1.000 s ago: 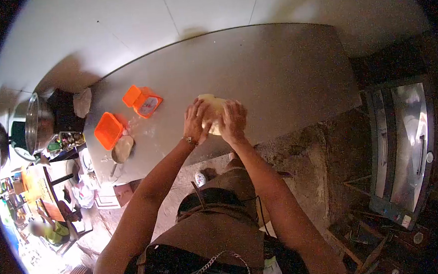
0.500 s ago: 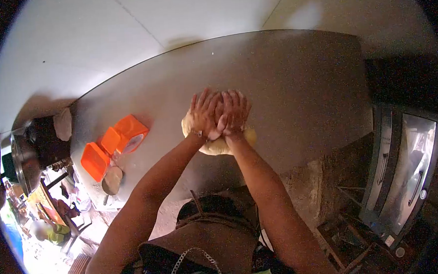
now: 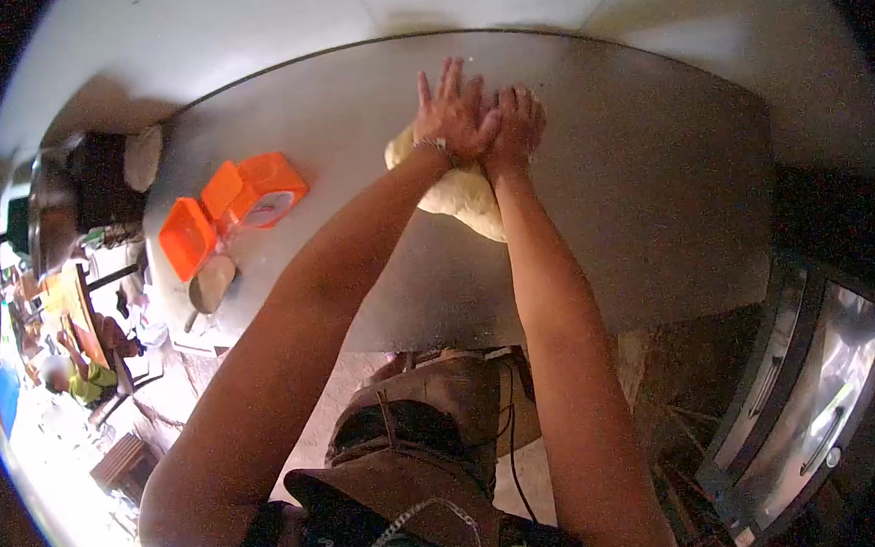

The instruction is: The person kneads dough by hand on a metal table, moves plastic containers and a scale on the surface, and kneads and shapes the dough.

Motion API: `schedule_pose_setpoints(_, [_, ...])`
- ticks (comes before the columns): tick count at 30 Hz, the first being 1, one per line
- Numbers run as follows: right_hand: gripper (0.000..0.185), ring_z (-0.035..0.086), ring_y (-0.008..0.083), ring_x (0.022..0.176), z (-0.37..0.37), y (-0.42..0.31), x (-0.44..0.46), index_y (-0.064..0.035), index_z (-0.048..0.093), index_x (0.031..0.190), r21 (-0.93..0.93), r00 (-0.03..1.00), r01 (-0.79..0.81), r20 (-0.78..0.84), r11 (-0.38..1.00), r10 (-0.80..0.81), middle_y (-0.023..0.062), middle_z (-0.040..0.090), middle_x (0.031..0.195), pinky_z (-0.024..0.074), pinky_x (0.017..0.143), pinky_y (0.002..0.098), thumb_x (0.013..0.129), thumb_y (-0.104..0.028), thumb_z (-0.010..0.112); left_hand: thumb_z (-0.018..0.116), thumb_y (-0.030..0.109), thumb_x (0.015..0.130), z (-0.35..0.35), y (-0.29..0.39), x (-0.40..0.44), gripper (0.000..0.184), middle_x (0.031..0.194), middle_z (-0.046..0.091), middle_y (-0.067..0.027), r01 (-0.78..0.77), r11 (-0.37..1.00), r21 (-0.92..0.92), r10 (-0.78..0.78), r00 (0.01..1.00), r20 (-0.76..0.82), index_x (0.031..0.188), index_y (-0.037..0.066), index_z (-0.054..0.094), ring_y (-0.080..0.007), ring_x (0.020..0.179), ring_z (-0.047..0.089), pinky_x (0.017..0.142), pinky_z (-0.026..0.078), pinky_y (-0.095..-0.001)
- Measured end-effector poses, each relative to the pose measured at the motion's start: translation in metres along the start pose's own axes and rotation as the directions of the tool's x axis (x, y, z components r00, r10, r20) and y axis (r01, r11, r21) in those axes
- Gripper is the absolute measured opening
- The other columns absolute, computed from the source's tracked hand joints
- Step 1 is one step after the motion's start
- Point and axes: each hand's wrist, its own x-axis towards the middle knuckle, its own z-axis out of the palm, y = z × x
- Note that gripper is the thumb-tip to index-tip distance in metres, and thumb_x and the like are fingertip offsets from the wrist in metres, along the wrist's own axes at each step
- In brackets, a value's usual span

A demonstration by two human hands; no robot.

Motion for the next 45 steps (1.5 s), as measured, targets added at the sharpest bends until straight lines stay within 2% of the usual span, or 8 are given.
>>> schedule_pose_setpoints(5, [0.037, 0.06, 0.0399, 0.128, -0.055, -0.036, -0.064, -0.0048, 0.069, 0.127, 0.031, 0.976, 0.093, 0.194, 0.995, -0.098, 0.0184, 0.066, 0.137, 0.0408, 0.113, 0.0545, 0.101, -0.031, 0.063, 0.042, 0.058, 0.101, -0.047, 0.007, -0.071, 0.08, 0.168, 0.038, -0.0239, -0.028, 0.999, -0.03, 0.035, 0.951, 0.307, 0.157, -0.001, 0.047, -0.0395, 0.161, 0.026, 0.131, 0.016, -0.0579])
schedule_pose_setpoints(7, [0.038, 0.061, 0.0418, 0.126, -0.103, -0.069, -0.093, -0.0022, 0.068, 0.125, 0.107, 0.949, -0.086, 0.311, 0.991, 0.049, 0.0209, 0.067, 0.134, 0.0407, 0.113, 0.0558, 0.098, -0.029, 0.068, 0.045, 0.057, 0.101, -0.048, 0.008, -0.113, 0.081, 0.163, 0.044, -0.0251, -0.063, 0.996, -0.067, 0.076, 0.976, 0.205, 0.154, -0.004, 0.048, -0.0411, 0.157, 0.033, 0.131, 0.018, -0.0563])
schedule_pose_setpoints(13, [0.044, 0.06, 0.0432, 0.119, -0.169, -0.111, -0.19, -0.0014, 0.067, 0.121, 0.115, 0.989, 0.111, 0.089, 0.987, -0.122, 0.0214, 0.066, 0.122, 0.0418, 0.106, 0.0569, 0.088, -0.029, 0.076, 0.056, 0.054, 0.098, -0.099, 0.019, -0.247, 0.076, 0.149, 0.056, -0.0256, -0.241, 0.962, -0.129, 0.232, 0.969, -0.084, 0.145, -0.006, 0.055, -0.0433, 0.145, 0.044, 0.126, 0.024, -0.0578])
schedule_pose_setpoints(19, [0.02, 0.058, 0.0424, 0.106, -0.193, -0.156, -0.241, -0.0046, 0.064, 0.102, -0.019, 0.975, -0.005, 0.22, 1.0, 0.009, 0.019, 0.06, 0.103, 0.0413, 0.099, 0.059, 0.093, -0.021, 0.059, 0.066, 0.051, 0.089, -0.121, -0.005, -0.289, 0.062, 0.131, 0.061, -0.0215, -0.217, 0.94, -0.264, 0.261, 0.955, 0.142, 0.129, 0.003, 0.063, -0.0396, 0.125, 0.054, 0.109, 0.036, -0.0559])
schedule_pose_setpoints(21, [0.027, 0.055, 0.0457, 0.12, -0.17, -0.154, -0.255, -0.0051, 0.065, 0.111, -0.071, 0.983, -0.023, 0.179, 0.997, 0.036, 0.0199, 0.062, 0.119, 0.036, 0.108, 0.0632, 0.093, -0.022, 0.056, 0.064, 0.051, 0.088, -0.097, -0.008, -0.282, 0.066, 0.142, 0.057, -0.023, -0.16, 0.961, -0.226, 0.216, 0.944, 0.248, 0.134, 0.004, 0.063, -0.0409, 0.137, 0.048, 0.116, 0.031, -0.0607])
schedule_pose_setpoints(23, [0.036, 0.052, 0.0474, 0.133, -0.161, -0.151, -0.254, -0.005, 0.065, 0.123, -0.115, 0.999, 0.032, -0.037, 0.993, -0.037, 0.0201, 0.061, 0.135, 0.0313, 0.115, 0.0668, 0.095, -0.027, 0.056, 0.058, 0.055, 0.088, -0.065, -0.015, -0.286, 0.074, 0.153, 0.051, -0.0235, -0.293, 0.952, -0.084, 0.295, 0.955, 0.01, 0.142, 0.005, 0.061, -0.0425, 0.151, 0.037, 0.123, 0.022, -0.0651])
schedule_pose_setpoints(27, [0.06, 0.045, 0.0462, 0.147, -0.127, -0.115, -0.238, -0.008, 0.066, 0.136, -0.061, 0.993, -0.017, 0.119, 0.998, 0.024, 0.0204, 0.059, 0.147, 0.0213, 0.12, 0.0756, 0.1, -0.051, 0.043, 0.047, 0.064, 0.09, -0.041, -0.021, -0.254, 0.082, 0.172, 0.035, -0.0187, -0.235, 0.971, -0.048, 0.239, 0.964, 0.118, 0.155, 0.015, 0.055, -0.0417, 0.165, 0.015, 0.127, 0.001, -0.0713])
schedule_pose_setpoints(45, [0.049, 0.052, 0.0415, 0.128, -0.029, -0.027, -0.021, -0.0031, 0.066, 0.121, -0.097, 0.994, -0.056, 0.091, 0.994, 0.065, 0.0208, 0.061, 0.125, 0.0331, 0.113, 0.0601, 0.097, -0.046, 0.063, 0.051, 0.052, 0.1, 0.017, -0.026, -0.011, 0.076, 0.176, 0.015, -0.0287, 0.095, 0.994, -0.049, -0.094, 0.995, 0.023, 0.162, 0.007, 0.043, -0.0451, 0.165, -0.001, 0.122, -0.005, -0.0782])
